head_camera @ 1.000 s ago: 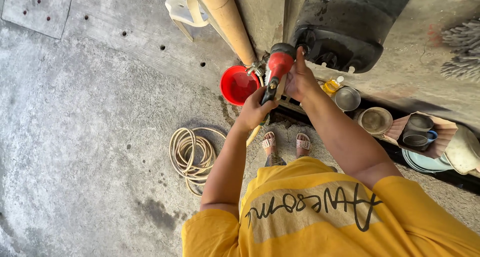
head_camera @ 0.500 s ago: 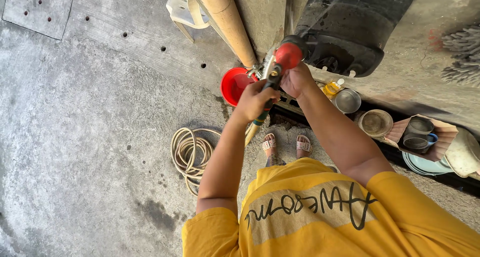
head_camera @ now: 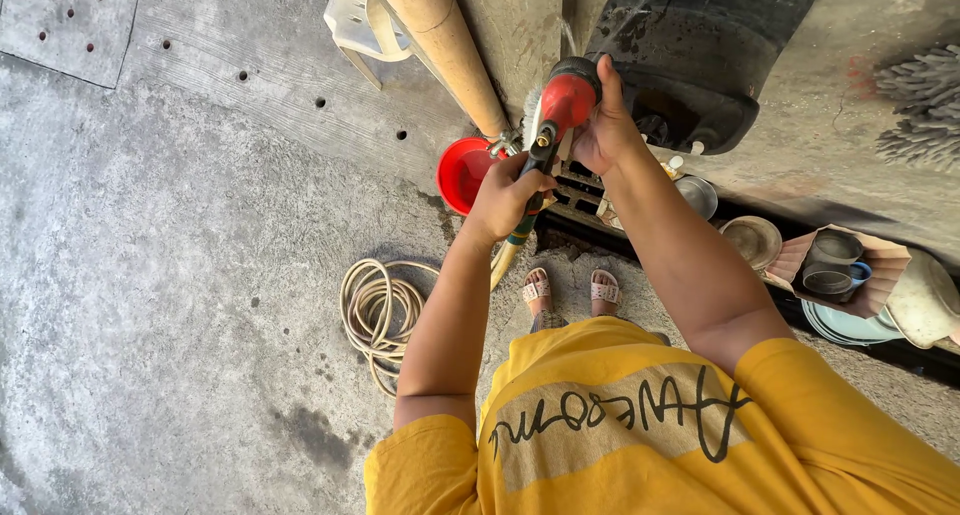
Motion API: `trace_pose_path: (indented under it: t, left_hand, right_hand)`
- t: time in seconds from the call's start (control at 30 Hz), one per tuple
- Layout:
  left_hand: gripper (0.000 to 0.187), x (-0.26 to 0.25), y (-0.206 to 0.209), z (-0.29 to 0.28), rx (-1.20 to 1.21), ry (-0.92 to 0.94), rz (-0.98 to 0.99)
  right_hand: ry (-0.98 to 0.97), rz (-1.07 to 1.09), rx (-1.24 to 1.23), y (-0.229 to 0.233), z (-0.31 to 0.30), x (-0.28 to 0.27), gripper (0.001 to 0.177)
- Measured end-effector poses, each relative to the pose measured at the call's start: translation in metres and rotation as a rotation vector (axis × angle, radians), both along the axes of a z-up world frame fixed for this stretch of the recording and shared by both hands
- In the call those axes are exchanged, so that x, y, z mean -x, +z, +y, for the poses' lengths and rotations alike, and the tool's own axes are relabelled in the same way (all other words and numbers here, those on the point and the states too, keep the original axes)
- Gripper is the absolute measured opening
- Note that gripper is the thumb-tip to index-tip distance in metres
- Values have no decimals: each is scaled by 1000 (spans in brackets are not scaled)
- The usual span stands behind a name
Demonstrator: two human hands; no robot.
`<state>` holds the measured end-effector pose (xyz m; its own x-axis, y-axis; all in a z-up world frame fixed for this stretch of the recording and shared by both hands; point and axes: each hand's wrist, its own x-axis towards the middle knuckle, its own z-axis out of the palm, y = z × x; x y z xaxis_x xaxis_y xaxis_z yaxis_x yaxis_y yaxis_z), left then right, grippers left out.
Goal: The person unwinds a garden hose from a wall-mounted reel, coils the hose into loops on the ground, then turns on the tap and sprays the black reel housing while scrubbing it with a brush.
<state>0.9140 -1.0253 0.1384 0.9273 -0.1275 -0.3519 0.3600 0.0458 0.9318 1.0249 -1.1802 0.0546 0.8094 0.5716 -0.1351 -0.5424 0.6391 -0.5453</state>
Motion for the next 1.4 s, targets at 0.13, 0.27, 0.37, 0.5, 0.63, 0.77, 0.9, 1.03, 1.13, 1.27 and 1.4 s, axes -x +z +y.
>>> trace_pose_path:
  t: [0.13, 0.27, 0.37, 0.5, 0.63, 0.77, 0.9, 1.03, 1.13, 1.27, 1.4]
  left_hand:
    - [35, -2, -5, 3, 112, -17, 13]
    - [37, -1, -8, 5, 244, -6, 59]
    - [37, 0, -9, 5, 289, -14, 61]
    - [31, 0, -9, 2, 279, 10, 74]
    - [31, -7, -2, 5, 191, 23, 72]
    - [32, -17, 12, 17, 46, 39, 53]
    - [32, -24, 26, 25, -6, 35, 44]
    - [29, -32, 33, 23, 7, 0, 0]
    - [27, -36, 33, 16, 24, -54, -22]
    - [25, -46, 32, 6, -78, -135, 44]
    - [29, -55, 32, -2, -138, -174, 27]
  right_hand:
    - [10, 18, -114, -11, 4, 3, 89]
    - [61, -10, -141, -17, 6, 5, 96]
    - [73, -46, -169, -22, 6, 6, 101]
    - [25, 34, -135, -30, 8, 7, 105]
    - [-35, 139, -179, -39, 14, 6, 108]
    - [136, -274, 601, -29, 6, 16, 64]
    - [261, -1081, 1469, 15, -38, 62, 59]
    - [209, -761, 1644, 81, -79, 79, 51]
    - [-97, -1004, 1592, 129, -131, 81, 37]
    - [-319, -938, 1900, 151, -185, 38, 29]
    - [-294, -790, 1767, 103, -206, -6, 38]
